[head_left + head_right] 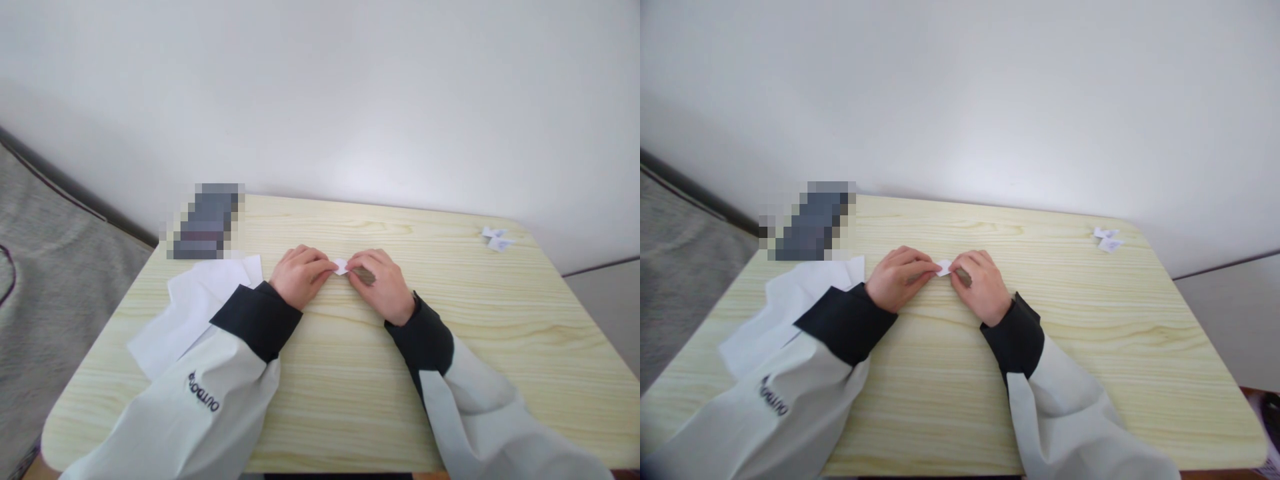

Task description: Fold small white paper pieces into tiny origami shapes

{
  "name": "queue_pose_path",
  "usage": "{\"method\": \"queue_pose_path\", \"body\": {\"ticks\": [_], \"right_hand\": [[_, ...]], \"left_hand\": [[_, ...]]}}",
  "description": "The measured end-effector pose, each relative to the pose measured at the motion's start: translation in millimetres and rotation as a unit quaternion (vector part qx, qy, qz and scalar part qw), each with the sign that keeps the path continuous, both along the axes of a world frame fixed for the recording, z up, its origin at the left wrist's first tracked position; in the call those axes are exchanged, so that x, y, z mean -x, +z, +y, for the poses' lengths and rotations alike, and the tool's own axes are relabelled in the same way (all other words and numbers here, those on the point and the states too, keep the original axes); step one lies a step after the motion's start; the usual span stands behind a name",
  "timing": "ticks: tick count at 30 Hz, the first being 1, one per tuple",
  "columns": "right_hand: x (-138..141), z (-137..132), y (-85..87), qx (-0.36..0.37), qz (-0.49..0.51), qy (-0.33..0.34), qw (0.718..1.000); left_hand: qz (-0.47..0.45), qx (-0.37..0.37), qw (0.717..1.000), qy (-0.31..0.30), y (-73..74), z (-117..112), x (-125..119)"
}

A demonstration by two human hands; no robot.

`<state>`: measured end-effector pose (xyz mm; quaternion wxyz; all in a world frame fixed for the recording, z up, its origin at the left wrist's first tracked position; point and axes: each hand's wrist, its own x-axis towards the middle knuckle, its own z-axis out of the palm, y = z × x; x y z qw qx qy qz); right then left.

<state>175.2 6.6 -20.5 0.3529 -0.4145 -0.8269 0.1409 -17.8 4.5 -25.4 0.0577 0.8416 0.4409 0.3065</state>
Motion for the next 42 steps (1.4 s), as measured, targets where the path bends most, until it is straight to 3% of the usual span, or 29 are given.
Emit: {"method": "queue_pose_path", "body": {"ticks": [4, 10, 15, 24, 34, 42], "right_hand": [[-2.1, 1.7, -3.5, -0.012, -0.026, -0.002, 1.000], [-3.7, 2.5, -0.5, 0.053, -0.001, -0.012, 0.999], [-3.8, 2.0, 0.7, 0.087, 0.029, 0.021, 0.996], [-6.0, 3.8, 0.3, 0.069, -0.028, 0.048, 0.996], [-1.0, 2.3, -0.5, 0.067, -0.047, -0.017, 0.996], [0.6, 1.8, 0.4, 0.064, -0.059, -0.017, 0.996]], "left_hand": [[0.005, 0.001, 1.000, 0.004, -1.1, 0.3, -0.5], [-0.023, 0.023, 0.999, -0.003, -0.2, 0.8, -0.7], [-0.013, 0.033, 0.999, -0.004, 1.2, 0.5, -0.5], [0.012, 0.009, 1.000, -0.004, 1.6, -1.0, -0.8], [0.007, 0.032, 0.999, -0.003, 1.0, 0.7, -1.4], [0.004, 0.040, 0.999, 0.000, 3.6, -0.6, -2.7]]}}
